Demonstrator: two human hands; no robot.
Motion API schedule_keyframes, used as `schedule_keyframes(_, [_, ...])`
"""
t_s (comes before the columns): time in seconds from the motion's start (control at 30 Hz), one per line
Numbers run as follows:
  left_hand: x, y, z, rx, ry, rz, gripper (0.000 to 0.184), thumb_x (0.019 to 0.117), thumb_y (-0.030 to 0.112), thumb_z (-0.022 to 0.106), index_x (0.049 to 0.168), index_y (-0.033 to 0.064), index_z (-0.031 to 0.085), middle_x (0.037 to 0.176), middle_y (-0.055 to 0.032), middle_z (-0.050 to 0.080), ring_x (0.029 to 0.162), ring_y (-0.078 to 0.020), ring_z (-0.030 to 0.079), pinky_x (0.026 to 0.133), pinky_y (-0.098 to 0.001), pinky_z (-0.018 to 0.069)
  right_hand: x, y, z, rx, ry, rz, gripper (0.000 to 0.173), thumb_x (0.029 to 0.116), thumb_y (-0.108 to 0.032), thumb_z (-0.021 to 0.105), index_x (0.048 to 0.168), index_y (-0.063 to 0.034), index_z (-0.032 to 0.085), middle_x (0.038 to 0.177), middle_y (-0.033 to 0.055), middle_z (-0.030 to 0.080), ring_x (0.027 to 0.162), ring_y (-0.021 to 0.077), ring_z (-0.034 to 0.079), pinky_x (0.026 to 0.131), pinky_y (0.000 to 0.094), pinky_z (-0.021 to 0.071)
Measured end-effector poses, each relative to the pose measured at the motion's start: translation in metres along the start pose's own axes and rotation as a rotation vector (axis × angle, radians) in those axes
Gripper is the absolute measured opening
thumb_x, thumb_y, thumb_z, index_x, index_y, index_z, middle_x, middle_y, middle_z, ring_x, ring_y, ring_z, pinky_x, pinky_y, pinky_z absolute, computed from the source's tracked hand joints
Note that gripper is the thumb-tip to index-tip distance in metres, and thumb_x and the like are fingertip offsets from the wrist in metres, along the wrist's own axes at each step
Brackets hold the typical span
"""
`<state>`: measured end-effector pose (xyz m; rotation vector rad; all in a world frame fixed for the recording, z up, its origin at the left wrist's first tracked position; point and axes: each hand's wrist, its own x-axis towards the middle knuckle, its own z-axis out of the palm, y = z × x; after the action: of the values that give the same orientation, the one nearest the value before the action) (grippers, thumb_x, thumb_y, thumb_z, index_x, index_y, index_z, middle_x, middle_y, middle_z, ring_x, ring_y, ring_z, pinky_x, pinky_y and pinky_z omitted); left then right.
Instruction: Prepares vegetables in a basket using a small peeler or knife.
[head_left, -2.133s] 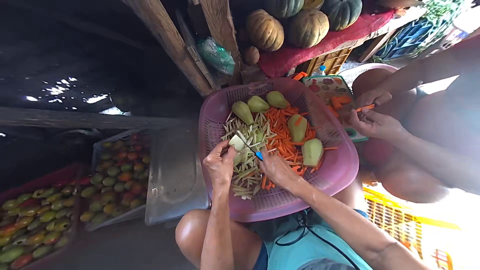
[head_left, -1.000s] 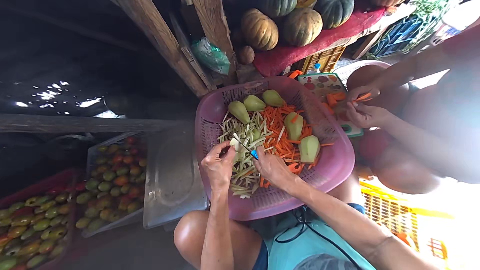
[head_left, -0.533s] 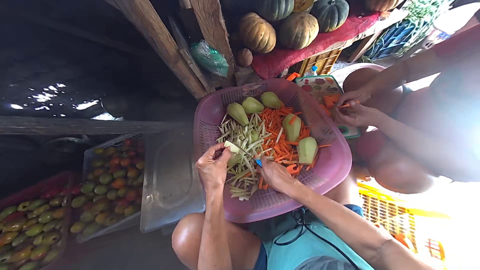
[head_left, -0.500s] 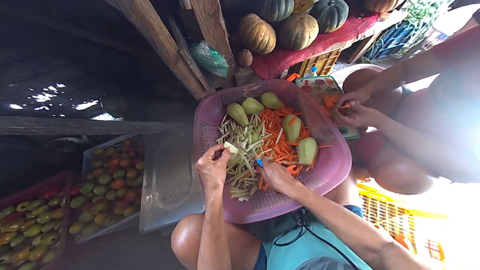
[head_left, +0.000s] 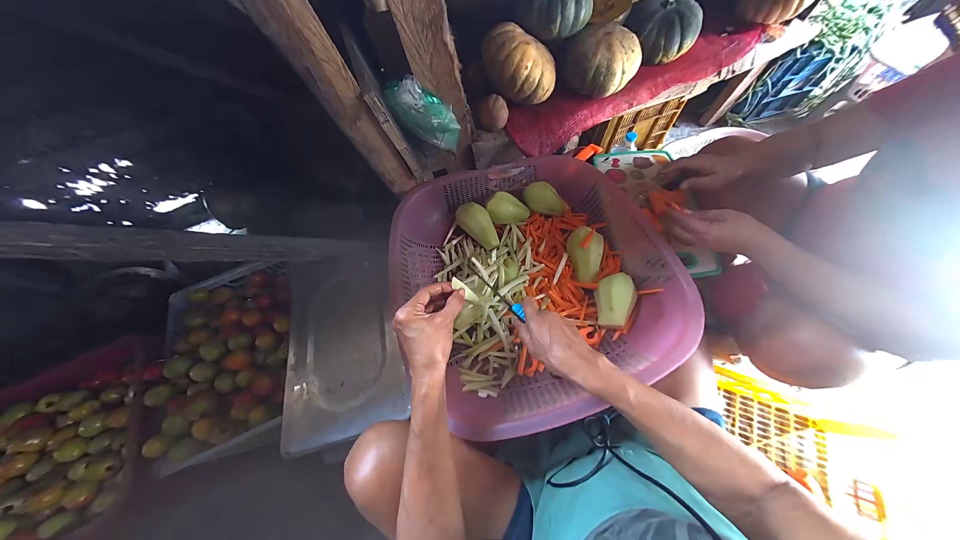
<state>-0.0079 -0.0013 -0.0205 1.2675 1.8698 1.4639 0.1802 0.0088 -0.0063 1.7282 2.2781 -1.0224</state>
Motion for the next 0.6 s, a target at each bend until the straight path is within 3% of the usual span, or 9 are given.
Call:
schedule_keyframes(0.17, [0.001, 0.0, -0.001, 0.062, -0.053, 0.028, 0.013, 0.0826, 0.008, 0.08, 0.094, 0.0032, 0.077, 0.082, -0.0048, 0.075, 0.073, -0.0059, 0.072, 0.072, -0.025, 0.06, -0.013, -0.018, -0.01, 0.022, 0.218, -0.243, 0.042, 0.1107, -0.029, 0.04, 0.136, 0.0037, 0.05, 0.095, 0.0222, 0.069, 0.093, 0.04, 0.072, 0.081, 0.0508, 0.0567])
schedule_keyframes(0.4, [-0.003, 0.003, -0.002, 0.177, -0.055, 0.066, 0.012, 0.0817, 0.009, 0.08, 0.093, 0.0049, 0.077, 0.083, -0.0048, 0.076, 0.075, -0.0053, 0.071, 0.072, -0.0253, 0.0583, -0.008, -0.024, -0.004, -0.044, 0.198, -0.217, 0.042, 0.1111, -0.029, 0.038, 0.138, 0.0011, 0.049, 0.102, 0.0226, 0.069, 0.095, 0.0401, 0.072, 0.081, 0.0507, 0.0568])
schedule_keyframes(0.6, [-0.004, 0.004, 0.0, 0.096, 0.0, 0.118, 0.012, 0.0806, 0.008, 0.078, 0.091, 0.0036, 0.076, 0.082, -0.0035, 0.075, 0.073, -0.0014, 0.071, 0.07, -0.0194, 0.0581, -0.009, -0.022, -0.006, -0.086, 0.2, -0.208, 0.042, 0.111, -0.028, 0.038, 0.138, 0.0013, 0.048, 0.104, 0.0233, 0.069, 0.095, 0.0402, 0.072, 0.081, 0.05, 0.0569])
